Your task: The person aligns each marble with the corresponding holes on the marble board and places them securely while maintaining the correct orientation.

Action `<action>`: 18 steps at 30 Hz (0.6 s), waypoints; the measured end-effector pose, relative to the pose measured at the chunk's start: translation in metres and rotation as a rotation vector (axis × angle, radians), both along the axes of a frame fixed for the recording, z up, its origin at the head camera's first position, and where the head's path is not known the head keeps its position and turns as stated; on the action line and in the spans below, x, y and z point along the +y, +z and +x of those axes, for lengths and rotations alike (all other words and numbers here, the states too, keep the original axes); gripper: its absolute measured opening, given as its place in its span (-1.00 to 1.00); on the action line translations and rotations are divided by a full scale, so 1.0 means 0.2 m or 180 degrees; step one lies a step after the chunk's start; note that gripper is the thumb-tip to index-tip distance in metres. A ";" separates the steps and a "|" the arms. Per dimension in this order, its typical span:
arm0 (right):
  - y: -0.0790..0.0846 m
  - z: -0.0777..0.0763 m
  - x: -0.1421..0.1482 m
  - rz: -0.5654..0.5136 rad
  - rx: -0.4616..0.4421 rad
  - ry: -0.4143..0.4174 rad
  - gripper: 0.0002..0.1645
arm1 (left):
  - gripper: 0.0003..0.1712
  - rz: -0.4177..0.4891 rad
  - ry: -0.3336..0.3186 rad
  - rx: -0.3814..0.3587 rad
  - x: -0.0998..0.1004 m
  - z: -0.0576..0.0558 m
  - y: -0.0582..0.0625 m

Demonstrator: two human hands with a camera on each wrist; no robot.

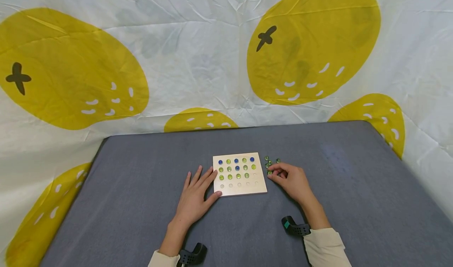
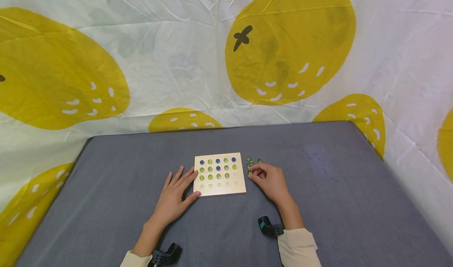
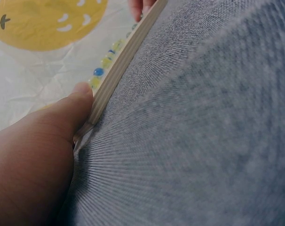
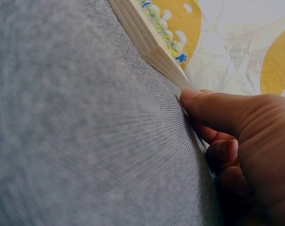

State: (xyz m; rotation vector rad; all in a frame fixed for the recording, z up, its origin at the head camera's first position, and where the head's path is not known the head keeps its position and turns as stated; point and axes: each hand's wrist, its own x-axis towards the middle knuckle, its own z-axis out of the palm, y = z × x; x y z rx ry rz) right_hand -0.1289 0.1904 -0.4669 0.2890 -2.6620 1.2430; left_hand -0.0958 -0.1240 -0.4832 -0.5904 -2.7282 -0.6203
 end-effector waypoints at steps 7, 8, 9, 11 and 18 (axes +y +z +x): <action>0.01 0.01 0.00 -0.0012 -0.0141 -0.0063 -0.83 | -0.26 0.0009 -0.0007 0.0006 0.00 0.00 0.00; 0.01 0.01 0.00 -0.0014 -0.0161 -0.0068 -0.83 | -0.26 0.0009 -0.0008 0.0006 0.00 0.00 0.00; 0.01 0.01 0.00 -0.0016 -0.0173 -0.0074 -0.83 | -0.25 0.0010 -0.0010 0.0005 0.00 0.00 0.00; 0.02 0.01 -0.01 -0.0013 -0.0194 -0.0083 -0.83 | -0.25 0.0013 -0.0011 0.0006 0.00 0.00 0.00; 0.02 0.02 -0.01 -0.0009 -0.0182 -0.0107 -0.83 | -0.25 0.0005 -0.0009 -0.0001 0.00 0.00 -0.01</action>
